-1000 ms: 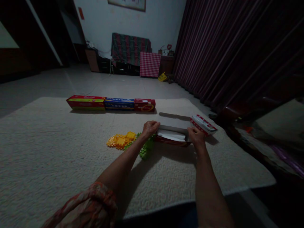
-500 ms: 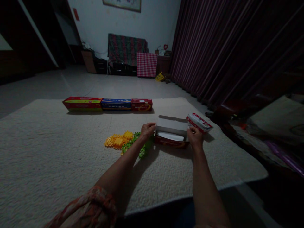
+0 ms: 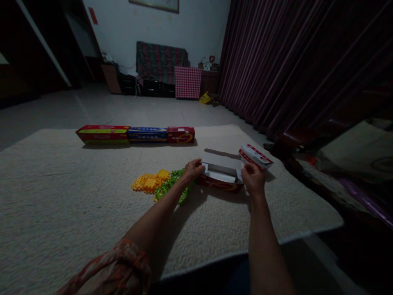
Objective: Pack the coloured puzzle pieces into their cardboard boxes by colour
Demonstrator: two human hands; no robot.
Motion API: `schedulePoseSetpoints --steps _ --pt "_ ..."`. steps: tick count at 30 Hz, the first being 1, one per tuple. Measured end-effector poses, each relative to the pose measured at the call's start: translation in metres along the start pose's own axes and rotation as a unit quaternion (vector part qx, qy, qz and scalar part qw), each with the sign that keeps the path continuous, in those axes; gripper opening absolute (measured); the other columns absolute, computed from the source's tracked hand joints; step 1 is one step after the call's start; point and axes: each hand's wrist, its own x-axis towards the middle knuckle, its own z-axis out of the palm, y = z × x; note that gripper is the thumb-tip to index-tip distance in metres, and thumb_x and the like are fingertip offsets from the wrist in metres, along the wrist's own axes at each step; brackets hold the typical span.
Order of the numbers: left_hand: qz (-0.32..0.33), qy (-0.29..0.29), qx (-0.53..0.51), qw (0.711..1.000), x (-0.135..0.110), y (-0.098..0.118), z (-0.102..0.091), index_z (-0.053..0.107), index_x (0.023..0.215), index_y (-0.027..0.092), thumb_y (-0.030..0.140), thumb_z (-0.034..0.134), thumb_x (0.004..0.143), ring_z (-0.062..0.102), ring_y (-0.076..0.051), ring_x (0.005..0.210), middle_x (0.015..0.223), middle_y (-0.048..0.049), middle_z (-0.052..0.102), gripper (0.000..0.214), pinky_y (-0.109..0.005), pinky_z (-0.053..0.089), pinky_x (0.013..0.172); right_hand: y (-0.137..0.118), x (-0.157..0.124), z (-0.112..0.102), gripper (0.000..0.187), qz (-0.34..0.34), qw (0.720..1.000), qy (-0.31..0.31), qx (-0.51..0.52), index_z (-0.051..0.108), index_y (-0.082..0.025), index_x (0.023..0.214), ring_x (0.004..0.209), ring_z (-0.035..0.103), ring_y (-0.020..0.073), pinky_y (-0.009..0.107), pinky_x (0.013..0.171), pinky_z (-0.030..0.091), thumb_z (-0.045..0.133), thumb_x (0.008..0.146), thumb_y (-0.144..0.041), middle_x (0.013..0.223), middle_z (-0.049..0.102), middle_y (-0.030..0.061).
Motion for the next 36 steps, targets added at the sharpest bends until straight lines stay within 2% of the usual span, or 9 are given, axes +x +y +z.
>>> schedulePoseSetpoints --steps 5,10,12,15,21,24,27,32,36 --pt "0.046 -0.029 -0.019 0.998 0.004 -0.004 0.003 0.069 0.131 0.017 0.015 0.072 0.064 0.07 -0.03 0.112 0.118 -0.0118 0.077 0.067 -0.039 0.056 0.095 0.005 -0.006 -0.001 0.053 0.024 0.999 -0.041 0.004 0.066 -0.018 0.11 0.098 0.068 0.0297 0.054 0.095 0.053 0.063 0.06 -0.035 0.116 0.071 0.0158" --pt "0.072 -0.048 -0.081 0.993 0.004 -0.009 0.01 0.047 0.152 0.015 0.011 0.061 0.066 0.07 -0.025 0.108 0.125 -0.0132 0.074 0.088 -0.034 0.057 0.086 0.001 -0.01 0.004 0.065 0.05 0.991 -0.073 0.102 0.062 -0.016 0.121 0.1 0.068 0.0283 0.049 0.094 0.053 0.061 0.058 -0.031 0.108 0.073 0.0128" --pt "0.075 -0.033 -0.077 0.994 0.003 -0.009 0.013 0.052 0.148 0.016 0.01 0.059 0.067 0.071 -0.022 0.101 0.12 -0.0107 0.076 0.082 -0.031 0.057 0.085 -0.003 -0.012 0.006 0.06 0.044 0.992 -0.063 0.105 0.065 -0.017 0.116 0.1 0.067 0.0275 0.047 0.093 0.053 0.057 0.058 -0.03 0.104 0.073 0.0099" --pt "0.082 -0.019 -0.054 0.995 0.001 -0.008 0.014 0.07 0.127 0.014 0.009 0.057 0.07 0.071 -0.02 0.095 0.111 -0.0076 0.078 0.058 -0.028 0.056 0.084 -0.008 -0.016 0.003 0.05 0.059 0.988 -0.05 0.136 0.069 -0.019 0.106 0.107 0.065 0.0279 0.045 0.096 0.051 0.052 0.06 -0.03 0.106 0.073 0.0086" --pt "0.062 -0.011 -0.054 0.997 -0.002 -0.006 0.013 0.077 0.113 0.015 0.011 0.057 0.077 0.073 -0.019 0.089 0.107 -0.007 0.079 0.041 -0.027 0.057 0.08 -0.015 -0.025 -0.016 0.054 0.059 0.951 -0.202 0.228 0.065 -0.024 0.126 0.116 0.064 0.0271 0.041 0.098 0.05 0.067 0.075 -0.043 0.128 0.069 0.007" --pt "0.062 0.0 -0.045 0.997 -0.004 -0.007 0.013 0.079 0.107 0.016 0.011 0.058 0.077 0.073 -0.021 0.098 0.108 -0.0069 0.079 0.037 -0.031 0.057 0.089 -0.017 -0.027 -0.018 0.047 0.063 0.96 -0.181 0.205 0.069 -0.023 0.115 0.116 0.064 0.0278 0.041 0.097 0.05 0.068 0.078 -0.052 0.127 0.07 0.0087" --pt "0.059 0.004 -0.05 0.997 -0.007 -0.007 0.01 0.078 0.11 0.016 0.014 0.059 0.079 0.071 -0.023 0.108 0.113 -0.0077 0.079 0.037 -0.033 0.055 0.096 -0.018 -0.025 -0.014 0.041 0.056 0.974 -0.146 0.167 0.071 -0.022 0.102 0.118 0.062 0.0289 0.045 0.102 0.048 0.074 0.074 -0.052 0.125 0.071 0.0102" --pt "0.059 -0.005 -0.103 0.993 -0.017 -0.005 0.002 0.072 0.126 0.013 0.026 0.056 0.088 0.068 -0.026 0.116 0.13 -0.0138 0.073 0.044 -0.037 0.055 0.097 -0.015 -0.024 -0.012 0.043 0.055 0.975 -0.149 0.155 0.071 -0.022 0.101 0.115 0.064 0.0304 0.051 0.105 0.046 0.076 0.072 -0.053 0.121 0.072 0.0116" --pt "0.117 -0.021 -0.072 0.99 -0.021 -0.006 0.001 0.075 0.121 0.017 0.038 0.062 0.089 0.065 -0.028 0.123 0.13 -0.0116 0.073 0.04 -0.042 0.052 0.105 -0.008 -0.024 -0.015 0.04 0.05 0.971 -0.179 0.152 0.071 -0.024 0.102 0.121 0.062 0.0307 0.051 0.108 0.045 0.076 0.074 -0.052 0.129 0.069 0.0109"
